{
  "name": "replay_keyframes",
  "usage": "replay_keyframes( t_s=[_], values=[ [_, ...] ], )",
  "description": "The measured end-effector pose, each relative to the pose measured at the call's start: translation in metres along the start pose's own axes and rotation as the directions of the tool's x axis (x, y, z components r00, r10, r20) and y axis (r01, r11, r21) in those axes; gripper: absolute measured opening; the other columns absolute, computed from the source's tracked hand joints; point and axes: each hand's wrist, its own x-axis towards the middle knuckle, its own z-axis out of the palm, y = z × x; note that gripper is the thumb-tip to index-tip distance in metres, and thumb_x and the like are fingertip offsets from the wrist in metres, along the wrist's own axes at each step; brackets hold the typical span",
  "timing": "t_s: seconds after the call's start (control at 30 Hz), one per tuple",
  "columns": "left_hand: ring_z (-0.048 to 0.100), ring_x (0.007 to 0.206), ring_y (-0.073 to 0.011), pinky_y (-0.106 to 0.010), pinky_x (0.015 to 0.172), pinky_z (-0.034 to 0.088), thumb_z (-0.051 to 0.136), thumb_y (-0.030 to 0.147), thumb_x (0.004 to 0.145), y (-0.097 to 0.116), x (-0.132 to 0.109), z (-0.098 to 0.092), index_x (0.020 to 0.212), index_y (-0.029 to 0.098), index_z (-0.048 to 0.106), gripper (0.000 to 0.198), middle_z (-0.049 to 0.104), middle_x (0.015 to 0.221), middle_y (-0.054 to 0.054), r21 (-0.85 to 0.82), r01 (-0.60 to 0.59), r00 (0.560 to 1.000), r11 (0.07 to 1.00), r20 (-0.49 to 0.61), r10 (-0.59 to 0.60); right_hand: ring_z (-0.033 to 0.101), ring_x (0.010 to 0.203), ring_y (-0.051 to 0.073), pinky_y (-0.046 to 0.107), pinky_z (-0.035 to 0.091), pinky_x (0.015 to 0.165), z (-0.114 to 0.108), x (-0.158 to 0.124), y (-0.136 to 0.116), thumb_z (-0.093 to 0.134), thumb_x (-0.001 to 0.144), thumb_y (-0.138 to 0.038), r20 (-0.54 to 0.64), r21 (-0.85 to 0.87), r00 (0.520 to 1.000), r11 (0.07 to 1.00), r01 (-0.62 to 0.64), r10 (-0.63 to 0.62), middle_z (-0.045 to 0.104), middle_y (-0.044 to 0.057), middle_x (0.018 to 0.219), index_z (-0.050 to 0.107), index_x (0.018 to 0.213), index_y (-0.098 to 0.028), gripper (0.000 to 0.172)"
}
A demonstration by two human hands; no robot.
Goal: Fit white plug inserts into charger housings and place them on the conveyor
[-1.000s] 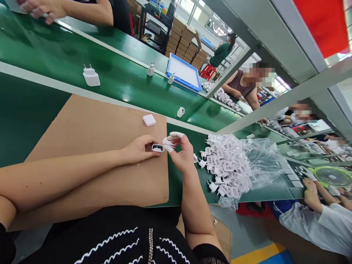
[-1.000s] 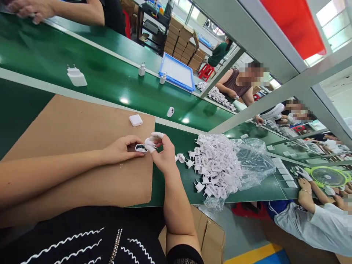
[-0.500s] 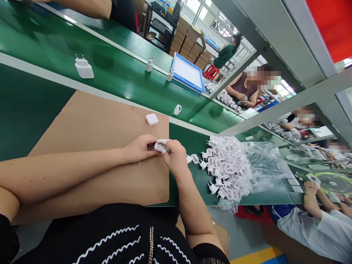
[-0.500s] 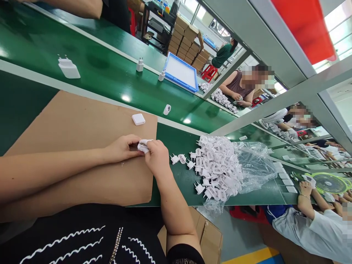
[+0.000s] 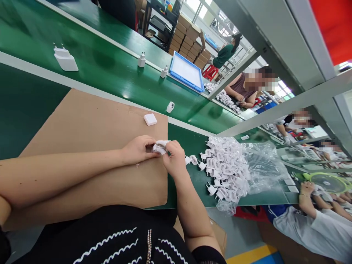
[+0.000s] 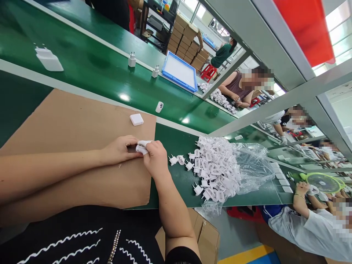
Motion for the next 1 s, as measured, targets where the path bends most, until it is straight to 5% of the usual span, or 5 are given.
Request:
replay_keyframes(
  t_s=[0.37, 0.57, 0.73, 0.87, 1.0],
  values=[
    [0.062, 0.096, -0.0290, -0.044, 0.087, 0.050, 0.047, 0.046, 0.104, 0.002, -0.010, 0.011, 0.147, 0.010, 0.048, 0.056, 0.069, 0.108, -0.015, 0.401, -0.174, 0.984, 0.900, 0.037, 0.174, 0.058, 0.084, 0.020, 0.029, 0.044, 0.075, -0.002, 0.002, -0.011, 0.053, 0.080, -0.001, 0.048, -0.170, 0.994, 0.982, -0.085, 0.095, 0.068, 0.002, 0.089, 0.067, 0.092, -0.025, 0.029],
    [0.060, 0.094, -0.0325, -0.047, 0.083, 0.049, 0.044, 0.049, 0.104, 0.007, -0.009, 0.010, 0.135, 0.007, 0.056, 0.054, 0.067, 0.105, -0.018, 0.568, -0.166, 0.985, 0.806, 0.063, 0.159, 0.065, 0.091, 0.022, 0.032, 0.050, 0.083, 0.005, 0.001, -0.006, 0.057, 0.080, -0.008, -0.012, 0.000, 0.979, 0.979, -0.205, 0.205, 0.073, 0.002, 0.098, 0.072, 0.099, -0.027, 0.031],
    [0.062, 0.086, -0.0237, -0.037, 0.076, 0.050, 0.052, 0.039, 0.100, 0.023, -0.009, 0.000, 0.099, 0.019, 0.065, 0.025, 0.064, 0.094, -0.009, 0.306, -0.097, 0.994, 0.947, 0.076, 0.077, 0.069, 0.102, 0.020, 0.037, 0.051, 0.100, -0.013, 0.001, 0.001, 0.070, 0.085, -0.027, 0.098, 0.362, 0.960, 0.889, -0.281, 0.263, 0.074, 0.000, 0.115, 0.055, 0.143, -0.033, 0.060],
    [0.064, 0.093, -0.0227, -0.035, 0.079, 0.053, 0.056, 0.041, 0.098, 0.041, -0.006, -0.023, 0.103, 0.023, 0.067, 0.022, 0.067, 0.102, -0.007, 0.178, -0.068, 0.997, 0.982, -0.034, 0.076, 0.059, 0.117, 0.030, 0.044, 0.046, 0.100, -0.049, -0.007, 0.012, 0.084, 0.074, -0.038, 0.097, -0.038, 0.950, 0.954, -0.296, 0.298, 0.067, 0.008, 0.127, 0.054, 0.146, -0.031, 0.078],
    [0.063, 0.107, -0.0250, -0.035, 0.090, 0.051, 0.059, 0.045, 0.095, 0.023, 0.028, -0.068, 0.118, 0.024, 0.066, 0.032, 0.068, 0.117, -0.007, 0.261, 0.038, 0.951, 0.965, -0.304, 0.045, 0.060, 0.109, 0.032, 0.040, 0.044, 0.087, -0.062, -0.011, 0.031, 0.084, 0.072, -0.026, 0.156, -0.503, 0.809, 0.751, -0.429, 0.567, 0.067, 0.011, 0.118, 0.067, 0.124, -0.022, 0.055]
  ],
)
